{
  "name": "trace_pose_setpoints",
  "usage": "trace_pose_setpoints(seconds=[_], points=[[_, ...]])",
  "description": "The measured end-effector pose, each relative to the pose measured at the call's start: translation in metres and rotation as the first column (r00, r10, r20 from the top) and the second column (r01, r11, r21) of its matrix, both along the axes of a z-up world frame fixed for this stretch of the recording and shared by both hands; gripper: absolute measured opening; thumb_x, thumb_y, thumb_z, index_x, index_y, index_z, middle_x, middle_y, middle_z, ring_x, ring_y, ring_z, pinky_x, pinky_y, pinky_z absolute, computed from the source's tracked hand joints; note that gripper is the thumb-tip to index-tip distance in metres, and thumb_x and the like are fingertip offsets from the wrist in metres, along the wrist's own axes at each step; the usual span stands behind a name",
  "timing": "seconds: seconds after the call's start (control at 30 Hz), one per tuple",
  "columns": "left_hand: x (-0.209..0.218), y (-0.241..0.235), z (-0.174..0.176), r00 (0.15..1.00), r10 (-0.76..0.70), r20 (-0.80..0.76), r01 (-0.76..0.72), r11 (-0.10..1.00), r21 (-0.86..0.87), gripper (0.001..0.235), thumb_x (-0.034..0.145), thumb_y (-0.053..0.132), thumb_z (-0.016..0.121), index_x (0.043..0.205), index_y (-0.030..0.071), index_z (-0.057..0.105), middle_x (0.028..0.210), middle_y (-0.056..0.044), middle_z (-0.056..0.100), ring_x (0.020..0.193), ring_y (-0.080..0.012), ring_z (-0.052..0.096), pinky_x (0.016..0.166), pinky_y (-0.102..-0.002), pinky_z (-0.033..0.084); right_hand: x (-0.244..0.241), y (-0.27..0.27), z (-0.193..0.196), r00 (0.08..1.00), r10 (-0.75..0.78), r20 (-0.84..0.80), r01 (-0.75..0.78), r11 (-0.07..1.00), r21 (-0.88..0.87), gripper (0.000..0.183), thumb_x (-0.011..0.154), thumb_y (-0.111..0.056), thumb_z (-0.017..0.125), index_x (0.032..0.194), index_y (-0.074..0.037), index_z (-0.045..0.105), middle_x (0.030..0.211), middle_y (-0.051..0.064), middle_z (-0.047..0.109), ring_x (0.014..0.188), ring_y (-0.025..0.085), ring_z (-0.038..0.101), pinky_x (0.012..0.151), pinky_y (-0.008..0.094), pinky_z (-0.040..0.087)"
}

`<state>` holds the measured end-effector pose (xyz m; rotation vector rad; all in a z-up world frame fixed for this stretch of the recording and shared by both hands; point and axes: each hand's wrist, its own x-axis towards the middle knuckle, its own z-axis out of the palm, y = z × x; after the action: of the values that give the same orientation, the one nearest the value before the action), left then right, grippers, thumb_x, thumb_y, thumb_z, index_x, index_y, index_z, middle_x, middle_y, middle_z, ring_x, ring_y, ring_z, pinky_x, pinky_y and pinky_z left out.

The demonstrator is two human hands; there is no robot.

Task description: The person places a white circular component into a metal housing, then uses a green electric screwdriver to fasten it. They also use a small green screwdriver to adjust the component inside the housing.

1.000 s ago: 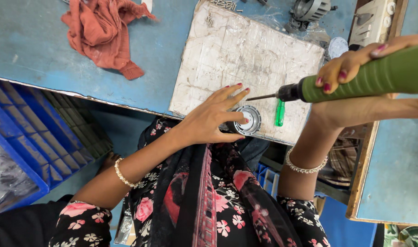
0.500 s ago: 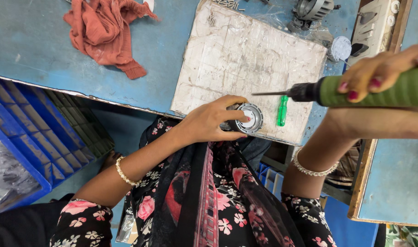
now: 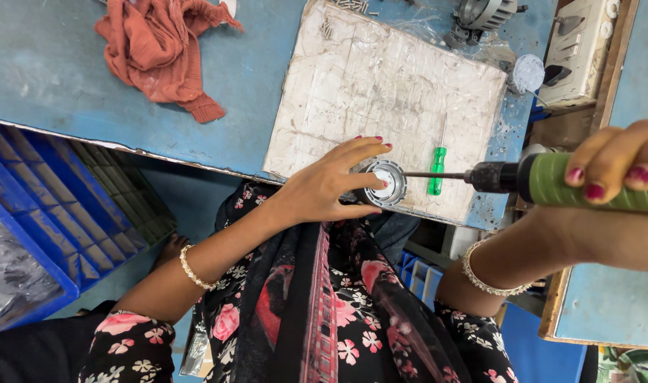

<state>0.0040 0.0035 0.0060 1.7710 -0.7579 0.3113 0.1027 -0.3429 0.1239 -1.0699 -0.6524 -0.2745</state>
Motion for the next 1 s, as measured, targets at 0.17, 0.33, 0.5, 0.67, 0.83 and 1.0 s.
trace_pose_setpoints(seconds=[0.17,0.33,0.5,0.67,0.83,1.0], points=[[0.001,-0.001,-0.002,1.000,0.010,0.017,-0.010,1.000,-0.004,0.047,0.082,0.027,0.088,0.120,0.011,0.067,0.149,-0.016,0.054,0.144,-0.0383,0.047,0.123,-0.047,0.038,-0.012,0.010,0.008,1.000,0.005,-0.011,-0.005,0.999,-0.047,0.037,0.107,-0.037,0.045,0.087,-0.006,0.048,0.079,0.007,0.050,0.057,0.013,0.051,0.057,0.029,0.048],[-0.002,-0.001,-0.001,0.998,0.013,-0.056,-0.016,0.999,-0.042,0.062,0.084,0.029,0.087,0.132,0.008,0.054,0.142,-0.012,0.060,0.133,-0.0333,0.059,0.114,-0.042,0.047,-0.012,0.040,0.015,0.998,0.063,-0.019,-0.065,0.993,-0.099,0.030,0.102,-0.036,0.053,0.104,-0.006,0.050,0.080,0.003,0.050,0.052,0.011,0.056,0.052,0.029,0.051],[-0.003,-0.001,-0.001,0.998,0.024,-0.049,-0.027,0.998,-0.050,0.067,0.085,0.031,0.086,0.137,0.009,0.048,0.140,-0.008,0.062,0.125,-0.0309,0.064,0.106,-0.039,0.053,-0.011,0.066,0.015,0.944,0.328,0.043,-0.317,0.934,-0.163,0.048,0.101,-0.046,0.054,0.122,-0.004,0.052,0.076,-0.001,0.056,0.061,0.013,0.064,0.050,0.027,0.056],[-0.003,-0.001,0.000,0.995,0.024,-0.098,-0.028,0.999,-0.035,0.070,0.084,0.032,0.086,0.138,0.009,0.049,0.138,-0.008,0.062,0.120,-0.0325,0.066,0.101,-0.041,0.055,-0.007,0.082,0.020,0.915,0.403,-0.013,-0.396,0.892,-0.219,0.073,0.093,-0.069,0.052,0.126,-0.004,0.053,0.077,0.003,0.058,0.062,0.019,0.063,0.052,0.035,0.055],[-0.002,0.000,0.000,0.991,0.000,-0.134,-0.006,0.999,-0.040,0.070,0.084,0.030,0.086,0.139,0.009,0.049,0.135,-0.008,0.063,0.116,-0.0333,0.068,0.097,-0.042,0.056,-0.011,0.082,0.021,0.948,0.303,-0.100,-0.319,0.906,-0.278,0.077,0.090,-0.077,0.050,0.122,-0.006,0.052,0.072,0.007,0.052,0.055,0.023,0.060,0.051,0.041,0.054],[-0.002,-0.002,-0.005,0.991,-0.010,-0.132,0.001,0.998,-0.067,0.075,0.085,0.029,0.086,0.142,0.008,0.042,0.133,-0.010,0.064,0.113,-0.0341,0.070,0.093,-0.042,0.057,-0.015,0.072,0.012,0.944,0.294,-0.146,-0.323,0.914,-0.246,0.075,0.085,-0.075,0.051,0.114,-0.006,0.050,0.068,0.006,0.053,0.050,0.024,0.058,0.048,0.042,0.054]])
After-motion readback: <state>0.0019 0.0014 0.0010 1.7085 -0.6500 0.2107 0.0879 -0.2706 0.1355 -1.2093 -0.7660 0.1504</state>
